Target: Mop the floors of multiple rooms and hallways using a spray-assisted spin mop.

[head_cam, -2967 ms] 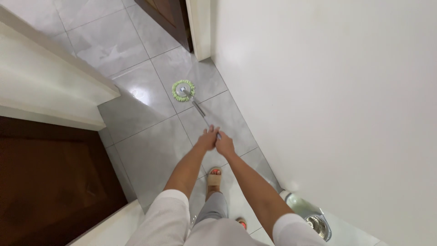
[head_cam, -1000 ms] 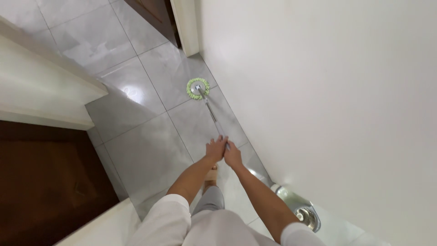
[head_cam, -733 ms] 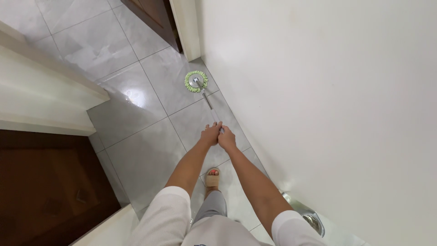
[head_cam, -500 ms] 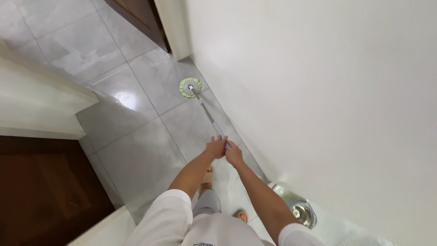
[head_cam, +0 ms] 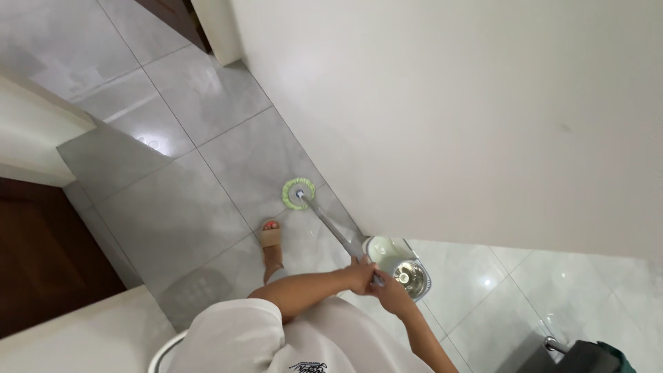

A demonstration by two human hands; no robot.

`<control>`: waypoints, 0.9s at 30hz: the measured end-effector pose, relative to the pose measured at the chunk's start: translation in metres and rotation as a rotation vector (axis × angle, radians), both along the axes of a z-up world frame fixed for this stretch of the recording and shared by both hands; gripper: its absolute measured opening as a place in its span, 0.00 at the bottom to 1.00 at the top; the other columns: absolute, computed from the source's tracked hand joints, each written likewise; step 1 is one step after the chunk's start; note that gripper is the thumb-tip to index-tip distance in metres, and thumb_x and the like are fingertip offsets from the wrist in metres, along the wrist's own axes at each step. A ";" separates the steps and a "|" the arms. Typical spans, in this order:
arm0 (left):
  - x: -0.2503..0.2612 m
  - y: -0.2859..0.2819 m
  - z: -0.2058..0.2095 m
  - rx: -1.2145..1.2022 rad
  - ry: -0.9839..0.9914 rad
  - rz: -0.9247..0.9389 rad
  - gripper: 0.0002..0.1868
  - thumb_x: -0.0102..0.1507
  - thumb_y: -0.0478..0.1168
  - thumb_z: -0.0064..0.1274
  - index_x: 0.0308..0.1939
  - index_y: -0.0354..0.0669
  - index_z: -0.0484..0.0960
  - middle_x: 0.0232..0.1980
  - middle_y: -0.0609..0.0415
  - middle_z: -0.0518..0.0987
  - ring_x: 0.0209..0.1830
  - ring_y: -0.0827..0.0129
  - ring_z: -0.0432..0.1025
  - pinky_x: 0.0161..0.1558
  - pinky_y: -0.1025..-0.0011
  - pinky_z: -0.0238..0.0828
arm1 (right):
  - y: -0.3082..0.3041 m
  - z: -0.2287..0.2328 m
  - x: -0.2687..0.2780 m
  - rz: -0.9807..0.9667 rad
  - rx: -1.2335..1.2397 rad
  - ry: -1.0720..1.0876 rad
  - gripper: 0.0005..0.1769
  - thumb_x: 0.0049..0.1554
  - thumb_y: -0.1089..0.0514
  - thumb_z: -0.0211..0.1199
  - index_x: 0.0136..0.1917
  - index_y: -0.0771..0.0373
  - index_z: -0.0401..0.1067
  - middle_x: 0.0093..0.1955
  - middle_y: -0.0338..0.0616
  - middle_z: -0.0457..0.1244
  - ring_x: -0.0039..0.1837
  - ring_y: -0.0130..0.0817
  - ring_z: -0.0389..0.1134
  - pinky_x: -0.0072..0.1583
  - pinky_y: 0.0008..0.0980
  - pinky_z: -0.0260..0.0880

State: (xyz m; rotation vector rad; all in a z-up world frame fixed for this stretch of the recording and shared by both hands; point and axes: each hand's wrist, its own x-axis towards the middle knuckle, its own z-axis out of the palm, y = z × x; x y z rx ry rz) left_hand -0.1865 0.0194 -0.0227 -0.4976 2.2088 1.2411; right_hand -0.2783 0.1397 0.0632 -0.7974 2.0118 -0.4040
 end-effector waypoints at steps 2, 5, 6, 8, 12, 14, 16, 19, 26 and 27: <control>-0.008 0.034 -0.001 -0.049 0.129 -0.118 0.49 0.54 0.64 0.66 0.73 0.53 0.65 0.80 0.39 0.50 0.80 0.29 0.41 0.71 0.35 0.50 | 0.017 0.043 -0.001 0.018 0.071 0.013 0.33 0.58 0.54 0.62 0.75 0.59 0.61 0.61 0.54 0.70 0.61 0.43 0.73 0.61 0.37 0.71; -0.003 0.061 0.011 -0.040 0.272 -0.175 0.39 0.60 0.63 0.60 0.69 0.51 0.72 0.77 0.43 0.60 0.83 0.32 0.38 0.73 0.31 0.41 | 0.032 0.066 0.001 0.050 0.210 0.052 0.33 0.58 0.55 0.60 0.76 0.58 0.61 0.59 0.54 0.71 0.60 0.45 0.74 0.60 0.37 0.72; 0.001 0.066 0.017 0.020 0.296 -0.120 0.33 0.62 0.62 0.58 0.67 0.53 0.75 0.76 0.43 0.59 0.82 0.31 0.36 0.73 0.33 0.39 | 0.034 0.068 0.002 0.057 0.280 0.086 0.32 0.59 0.56 0.59 0.75 0.58 0.63 0.59 0.55 0.71 0.60 0.46 0.75 0.61 0.37 0.72; 0.010 0.067 -0.001 0.054 0.331 -0.046 0.36 0.60 0.60 0.61 0.67 0.48 0.73 0.76 0.43 0.60 0.82 0.28 0.35 0.73 0.34 0.41 | 0.046 0.048 0.007 0.042 0.165 0.057 0.31 0.58 0.56 0.60 0.73 0.60 0.64 0.58 0.55 0.71 0.60 0.45 0.75 0.60 0.37 0.72; 0.019 0.053 -0.012 0.032 0.384 -0.119 0.40 0.58 0.59 0.63 0.69 0.47 0.72 0.74 0.43 0.62 0.82 0.29 0.34 0.72 0.31 0.39 | 0.040 0.041 0.020 -0.021 0.063 0.056 0.30 0.56 0.56 0.62 0.71 0.63 0.66 0.56 0.57 0.71 0.59 0.46 0.75 0.59 0.38 0.72; 0.011 0.040 -0.012 0.009 0.382 -0.182 0.39 0.58 0.59 0.63 0.69 0.47 0.72 0.75 0.45 0.63 0.83 0.29 0.36 0.72 0.33 0.41 | 0.025 0.051 0.021 -0.030 0.125 0.067 0.31 0.56 0.55 0.63 0.71 0.60 0.67 0.56 0.56 0.72 0.59 0.46 0.75 0.59 0.37 0.73; 0.002 0.024 -0.006 -0.023 0.381 -0.257 0.38 0.58 0.59 0.63 0.68 0.46 0.73 0.76 0.46 0.64 0.84 0.29 0.37 0.73 0.34 0.44 | 0.031 0.036 0.018 -0.049 0.175 0.079 0.32 0.55 0.54 0.64 0.72 0.58 0.67 0.57 0.54 0.72 0.59 0.46 0.75 0.59 0.37 0.73; -0.013 0.031 -0.019 0.120 0.103 -0.210 0.46 0.55 0.61 0.68 0.73 0.59 0.67 0.82 0.30 0.41 0.75 0.19 0.44 0.70 0.40 0.54 | 0.091 -0.034 0.008 -0.140 0.083 0.054 0.32 0.53 0.53 0.68 0.70 0.56 0.69 0.58 0.53 0.72 0.62 0.41 0.73 0.61 0.33 0.70; -0.022 -0.033 -0.043 0.053 -0.015 -0.422 0.39 0.53 0.63 0.61 0.69 0.74 0.72 0.82 0.39 0.54 0.73 0.23 0.54 0.66 0.33 0.59 | 0.068 -0.119 0.005 -0.205 -0.191 -0.134 0.32 0.55 0.55 0.67 0.72 0.56 0.67 0.63 0.51 0.72 0.65 0.37 0.73 0.64 0.31 0.68; -0.017 -0.062 -0.031 -0.040 -0.070 -0.449 0.42 0.53 0.60 0.66 0.70 0.68 0.71 0.81 0.36 0.54 0.74 0.25 0.52 0.66 0.34 0.59 | 0.049 -0.121 0.009 -0.194 -0.176 -0.116 0.32 0.55 0.55 0.67 0.73 0.55 0.67 0.63 0.50 0.72 0.65 0.36 0.73 0.64 0.31 0.69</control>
